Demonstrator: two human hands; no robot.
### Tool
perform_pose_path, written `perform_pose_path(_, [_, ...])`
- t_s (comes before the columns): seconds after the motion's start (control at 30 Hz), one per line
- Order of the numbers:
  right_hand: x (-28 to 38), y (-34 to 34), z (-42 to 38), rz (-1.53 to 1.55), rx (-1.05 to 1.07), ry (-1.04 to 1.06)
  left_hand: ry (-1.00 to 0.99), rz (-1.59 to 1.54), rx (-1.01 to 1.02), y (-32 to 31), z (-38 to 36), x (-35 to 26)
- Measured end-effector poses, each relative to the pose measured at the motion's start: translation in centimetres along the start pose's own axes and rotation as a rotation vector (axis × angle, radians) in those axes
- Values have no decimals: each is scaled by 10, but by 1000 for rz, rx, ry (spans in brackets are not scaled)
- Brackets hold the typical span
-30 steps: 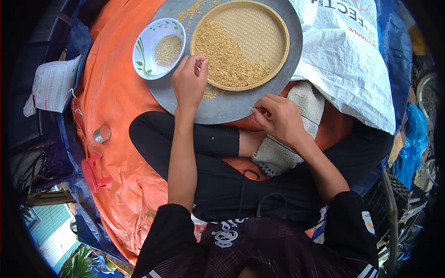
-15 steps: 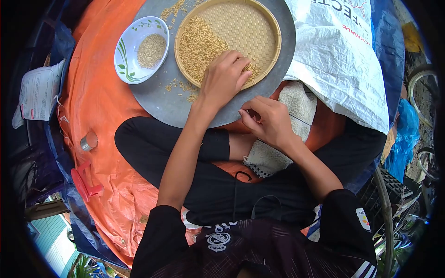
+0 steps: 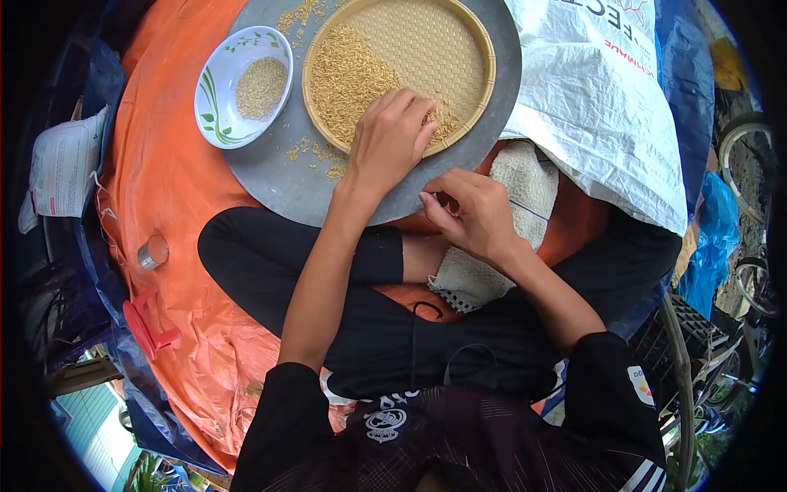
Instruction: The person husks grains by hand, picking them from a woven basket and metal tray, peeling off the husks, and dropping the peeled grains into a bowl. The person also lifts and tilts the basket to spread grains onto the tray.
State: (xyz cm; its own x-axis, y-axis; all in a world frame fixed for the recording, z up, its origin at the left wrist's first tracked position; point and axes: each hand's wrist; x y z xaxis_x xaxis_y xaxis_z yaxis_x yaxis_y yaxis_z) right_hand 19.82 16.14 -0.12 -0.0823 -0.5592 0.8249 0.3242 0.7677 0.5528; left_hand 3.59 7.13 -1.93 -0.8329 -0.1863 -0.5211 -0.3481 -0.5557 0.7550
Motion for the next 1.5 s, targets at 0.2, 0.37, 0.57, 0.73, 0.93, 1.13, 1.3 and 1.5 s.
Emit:
perform_pose_path(0.2, [2, 2, 0, -9, -4, -7, -29, 44, 93, 1, -3, 5])
perform_pose_path(0.37, [3, 11, 5, 20, -61, -28, 59, -97, 9, 4, -6, 6])
perform_pose_path(0.57, [-5, 20, 12, 68, -144, -129, 320, -497, -23, 21, 3, -10])
perform_pose_path(0.73, [0, 26, 15, 111, -180, -146, 400, -644, -37, 22, -1, -5])
perform_pose_path(0.93, [-2, 26, 14, 118, -194, -151, 440, -771, -25, 15, -5, 7])
perform_pose_path(1.13, [-1, 29, 16, 157, -208, -190, 359, -875, 166, 28, -4, -6])
perform_pose_path(1.3, [-6, 26, 16, 102, -155, -151, 219, -700, 297, 38, 0, -26])
perform_pose_path(1.5, [-8, 25, 13, -6, -91, -114, 149, -593, 282, 41, -3, -26])
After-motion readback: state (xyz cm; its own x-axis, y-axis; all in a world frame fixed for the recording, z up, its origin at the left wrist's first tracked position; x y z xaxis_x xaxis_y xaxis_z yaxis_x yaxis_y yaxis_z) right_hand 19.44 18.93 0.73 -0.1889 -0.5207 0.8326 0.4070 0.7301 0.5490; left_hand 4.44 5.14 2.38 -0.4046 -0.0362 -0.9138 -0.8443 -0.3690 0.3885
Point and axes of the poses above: each hand's wrist, its own z-axis towards the middle knuckle, its own y-axis out of the back of the hand, x = y × z, and after that the axes turned 5 degrees about -y, right-handed
